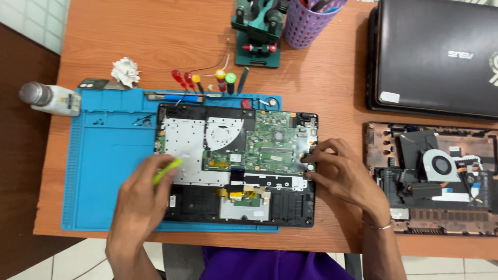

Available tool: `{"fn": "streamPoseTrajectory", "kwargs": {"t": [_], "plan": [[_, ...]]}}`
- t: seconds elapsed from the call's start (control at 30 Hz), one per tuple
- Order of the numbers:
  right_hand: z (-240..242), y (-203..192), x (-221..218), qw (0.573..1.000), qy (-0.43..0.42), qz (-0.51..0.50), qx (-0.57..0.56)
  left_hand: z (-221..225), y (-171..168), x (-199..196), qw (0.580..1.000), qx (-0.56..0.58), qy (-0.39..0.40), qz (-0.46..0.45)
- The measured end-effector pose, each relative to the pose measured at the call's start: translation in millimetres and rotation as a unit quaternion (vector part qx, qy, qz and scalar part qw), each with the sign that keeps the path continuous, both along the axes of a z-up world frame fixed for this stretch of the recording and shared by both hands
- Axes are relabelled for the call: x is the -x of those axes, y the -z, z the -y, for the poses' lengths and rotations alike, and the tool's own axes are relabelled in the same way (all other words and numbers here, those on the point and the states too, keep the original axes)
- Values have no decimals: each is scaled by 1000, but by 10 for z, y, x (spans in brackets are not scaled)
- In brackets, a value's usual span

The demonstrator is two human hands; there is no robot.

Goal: The person disassembles a laptop on a work surface, removing the cooling fan and using a screwdriver to unscrew components from the internal motherboard.

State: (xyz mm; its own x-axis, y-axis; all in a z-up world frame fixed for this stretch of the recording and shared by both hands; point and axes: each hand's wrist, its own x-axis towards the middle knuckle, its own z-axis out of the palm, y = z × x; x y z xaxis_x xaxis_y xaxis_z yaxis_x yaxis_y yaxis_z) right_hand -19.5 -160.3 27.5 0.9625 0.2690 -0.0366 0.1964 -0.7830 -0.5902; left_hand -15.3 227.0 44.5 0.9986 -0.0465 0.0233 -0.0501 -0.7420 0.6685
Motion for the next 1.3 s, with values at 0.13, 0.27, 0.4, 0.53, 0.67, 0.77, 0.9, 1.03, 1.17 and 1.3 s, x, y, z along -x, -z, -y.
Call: {"fn": "streamPoseTrajectory", "kwargs": {"t": [0.13, 0.27, 0.4, 0.53, 0.67, 0.77, 0.9, 1.03, 1.17, 1.3], "plan": [[24, 90, 32, 1000, 3, -12, -25, 483, -186, -111, 982, -11, 187, 32], [13, 79, 77, 998, 10, -15, -64, 984, -232, -217, 934, -29, 347, 77], [7, 59, 103, 997, 16, -13, -80, 1366, -190, -304, 898, -67, 421, 105], [15, 72, 103, 997, 6, -20, -68, 1515, -169, -342, 891, -100, 431, 106], [28, 70, 109, 997, 5, -12, -82, 1551, -208, -344, 888, -108, 436, 99], [37, 78, 112, 996, -1, 1, -87, 1589, -216, -325, 883, -130, 439, 105], [40, 67, 112, 996, 3, 4, -95, 1616, -256, -310, 875, -137, 448, 118], [45, 43, 113, 996, 0, 11, -86, 1641, -299, -332, 874, -140, 453, 111], [47, 9, 110, 995, 6, 5, -98, 1655, -324, -348, 870, -149, 456, 113], [44, -11, 122, 992, 27, -35, -117, 1680, -365, -339, 860, -165, 469, 119]]}}
